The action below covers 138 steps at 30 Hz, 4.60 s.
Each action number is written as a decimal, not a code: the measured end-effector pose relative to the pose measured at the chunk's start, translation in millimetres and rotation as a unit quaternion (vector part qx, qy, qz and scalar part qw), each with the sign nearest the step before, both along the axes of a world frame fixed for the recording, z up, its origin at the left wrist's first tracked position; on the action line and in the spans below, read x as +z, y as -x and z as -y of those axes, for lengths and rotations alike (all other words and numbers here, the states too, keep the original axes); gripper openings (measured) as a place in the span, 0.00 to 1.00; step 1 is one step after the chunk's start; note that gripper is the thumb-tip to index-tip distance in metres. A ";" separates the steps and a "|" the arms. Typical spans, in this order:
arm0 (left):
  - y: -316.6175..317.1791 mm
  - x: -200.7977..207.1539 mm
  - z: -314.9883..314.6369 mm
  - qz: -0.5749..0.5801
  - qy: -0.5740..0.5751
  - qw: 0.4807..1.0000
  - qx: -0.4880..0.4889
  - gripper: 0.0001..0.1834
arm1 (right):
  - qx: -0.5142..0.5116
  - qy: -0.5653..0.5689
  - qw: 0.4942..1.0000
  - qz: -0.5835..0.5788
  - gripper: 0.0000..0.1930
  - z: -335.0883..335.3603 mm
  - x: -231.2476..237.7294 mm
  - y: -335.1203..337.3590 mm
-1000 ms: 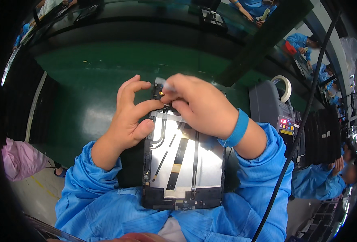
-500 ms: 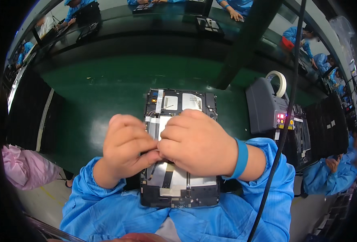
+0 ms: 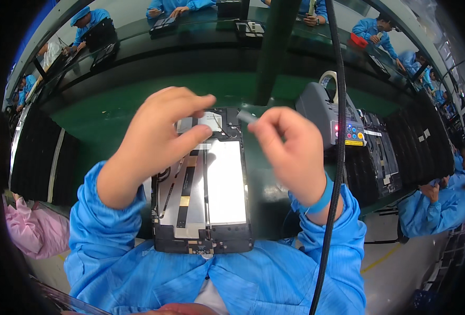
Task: The person is assembling electronic devices, likely hard drives, on a factory assembly line. They repeatedly apply small white adhesive strips to the internal components of the devices, then stack the finished units on a pile to their left.
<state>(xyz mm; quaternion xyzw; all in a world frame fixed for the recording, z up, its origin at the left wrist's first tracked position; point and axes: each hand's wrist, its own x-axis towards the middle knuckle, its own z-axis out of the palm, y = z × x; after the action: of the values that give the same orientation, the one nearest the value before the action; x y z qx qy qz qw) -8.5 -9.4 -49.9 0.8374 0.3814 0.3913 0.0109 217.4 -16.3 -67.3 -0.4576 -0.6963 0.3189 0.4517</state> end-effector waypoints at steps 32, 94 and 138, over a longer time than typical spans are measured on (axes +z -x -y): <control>8.5 -38.7 -26.5 -0.109 0.129 0.984 -0.060 0.13 | 0.185 -0.004 0.983 0.002 0.06 -77.9 -34.7 0.5; 165.0 -78.2 114.0 0.542 0.264 0.798 -0.016 0.43 | -0.027 -0.074 0.997 -0.012 0.34 67.9 -46.9 -22.9; 64.7 -78.6 56.6 0.212 0.099 0.970 0.064 0.24 | 0.215 -0.135 0.947 0.198 0.05 -10.8 -1.7 80.2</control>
<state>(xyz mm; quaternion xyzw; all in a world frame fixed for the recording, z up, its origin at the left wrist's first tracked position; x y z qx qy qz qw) -73.2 -66.0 -128.5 0.7043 0.4599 0.5200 0.1487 137.2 -5.5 -69.1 -0.2861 -0.8900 0.2144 0.2831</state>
